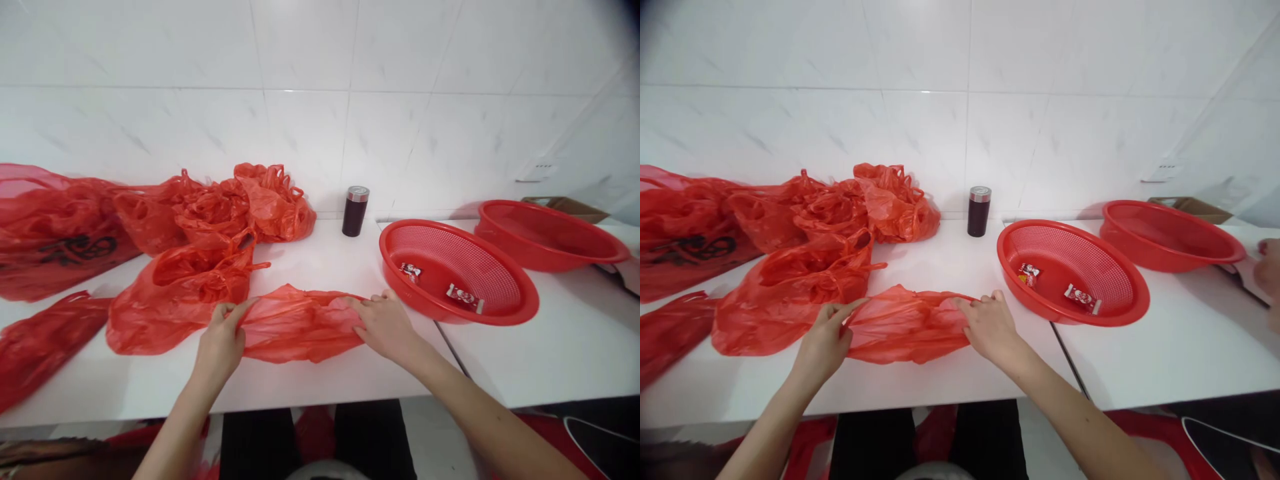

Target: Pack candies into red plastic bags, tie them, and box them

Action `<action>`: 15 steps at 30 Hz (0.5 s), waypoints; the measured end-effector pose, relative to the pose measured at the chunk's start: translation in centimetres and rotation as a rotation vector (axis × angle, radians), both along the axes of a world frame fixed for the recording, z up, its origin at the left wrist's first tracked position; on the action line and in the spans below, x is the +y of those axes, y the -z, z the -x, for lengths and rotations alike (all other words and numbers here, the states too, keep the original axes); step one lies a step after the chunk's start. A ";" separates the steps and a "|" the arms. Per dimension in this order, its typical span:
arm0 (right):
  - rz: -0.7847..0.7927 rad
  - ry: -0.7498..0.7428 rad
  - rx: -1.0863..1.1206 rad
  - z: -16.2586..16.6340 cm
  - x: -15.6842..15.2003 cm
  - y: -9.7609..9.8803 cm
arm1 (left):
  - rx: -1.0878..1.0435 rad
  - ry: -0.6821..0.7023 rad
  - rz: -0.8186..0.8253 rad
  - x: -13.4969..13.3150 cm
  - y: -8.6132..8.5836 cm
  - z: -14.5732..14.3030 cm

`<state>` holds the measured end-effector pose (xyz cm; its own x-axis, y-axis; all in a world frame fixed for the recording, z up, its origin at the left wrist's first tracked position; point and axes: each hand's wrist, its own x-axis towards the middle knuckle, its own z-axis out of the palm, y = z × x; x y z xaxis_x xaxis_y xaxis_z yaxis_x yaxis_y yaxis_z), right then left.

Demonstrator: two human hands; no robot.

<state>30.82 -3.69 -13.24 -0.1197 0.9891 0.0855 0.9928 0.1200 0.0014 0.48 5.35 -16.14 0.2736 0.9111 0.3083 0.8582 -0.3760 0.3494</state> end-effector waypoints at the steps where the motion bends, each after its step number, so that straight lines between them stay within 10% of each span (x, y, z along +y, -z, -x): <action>1: 0.006 0.020 0.011 -0.2 -0.1 0.1 | 0.034 -0.002 0.014 -0.1 0.1 0.1; 9: 0.108 -0.168 0.221 0.7 0.1 0.9 | 0.080 0.194 -0.309 -2.0 -0.5 -5.1; 15: 0.324 -0.405 0.291 1.3 -0.7 1.4 | 0.270 0.484 -0.226 -0.6 -0.7 -8.2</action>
<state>29.50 -4.43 -14.64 -0.5102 0.8506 -0.1270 0.8218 0.4386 -0.3637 8.72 4.76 -15.47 0.7369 0.5832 0.3418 0.6182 -0.7860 0.0083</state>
